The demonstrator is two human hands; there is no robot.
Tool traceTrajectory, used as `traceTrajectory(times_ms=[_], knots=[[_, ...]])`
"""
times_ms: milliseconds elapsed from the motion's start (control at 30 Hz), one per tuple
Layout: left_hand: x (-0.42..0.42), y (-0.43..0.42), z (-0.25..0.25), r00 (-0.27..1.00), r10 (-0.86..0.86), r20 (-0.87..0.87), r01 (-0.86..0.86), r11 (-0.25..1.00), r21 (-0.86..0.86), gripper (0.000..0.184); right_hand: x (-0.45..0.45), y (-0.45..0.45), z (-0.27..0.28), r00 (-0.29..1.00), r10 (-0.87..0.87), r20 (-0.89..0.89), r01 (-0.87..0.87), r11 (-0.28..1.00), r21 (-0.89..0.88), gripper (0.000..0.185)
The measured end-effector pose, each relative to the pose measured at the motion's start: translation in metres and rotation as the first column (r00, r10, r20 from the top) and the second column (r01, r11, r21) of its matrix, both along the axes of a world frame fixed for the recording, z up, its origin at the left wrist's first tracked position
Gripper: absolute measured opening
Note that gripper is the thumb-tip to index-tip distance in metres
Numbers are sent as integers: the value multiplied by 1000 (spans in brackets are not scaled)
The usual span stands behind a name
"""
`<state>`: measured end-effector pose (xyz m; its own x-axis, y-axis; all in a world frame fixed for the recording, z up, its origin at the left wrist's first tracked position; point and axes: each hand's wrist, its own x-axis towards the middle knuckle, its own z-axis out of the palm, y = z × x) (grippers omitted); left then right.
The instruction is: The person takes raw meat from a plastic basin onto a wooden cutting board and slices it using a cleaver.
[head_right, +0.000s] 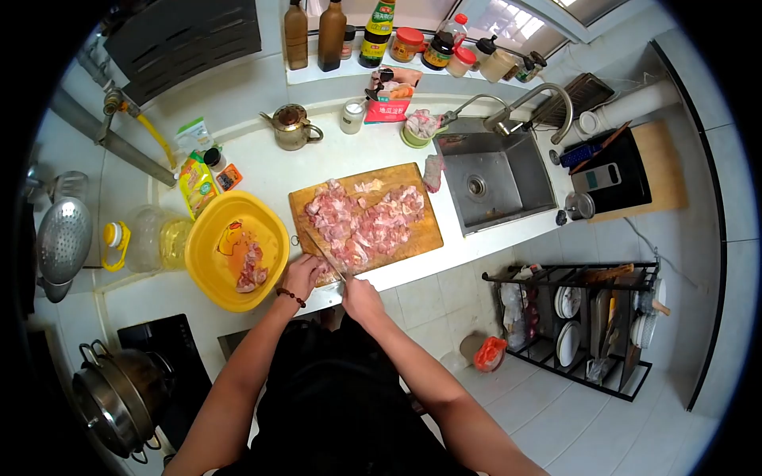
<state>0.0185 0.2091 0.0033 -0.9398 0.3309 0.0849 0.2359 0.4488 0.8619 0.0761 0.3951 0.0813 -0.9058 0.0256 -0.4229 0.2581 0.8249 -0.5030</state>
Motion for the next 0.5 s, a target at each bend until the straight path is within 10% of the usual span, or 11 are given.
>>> traceTrajectory(times_ms=[500], knots=[[-5,-4,-14,997,-75,-13,75,997,25,18,-5,32,-27,998,20,-54,-30,979,-203,22]])
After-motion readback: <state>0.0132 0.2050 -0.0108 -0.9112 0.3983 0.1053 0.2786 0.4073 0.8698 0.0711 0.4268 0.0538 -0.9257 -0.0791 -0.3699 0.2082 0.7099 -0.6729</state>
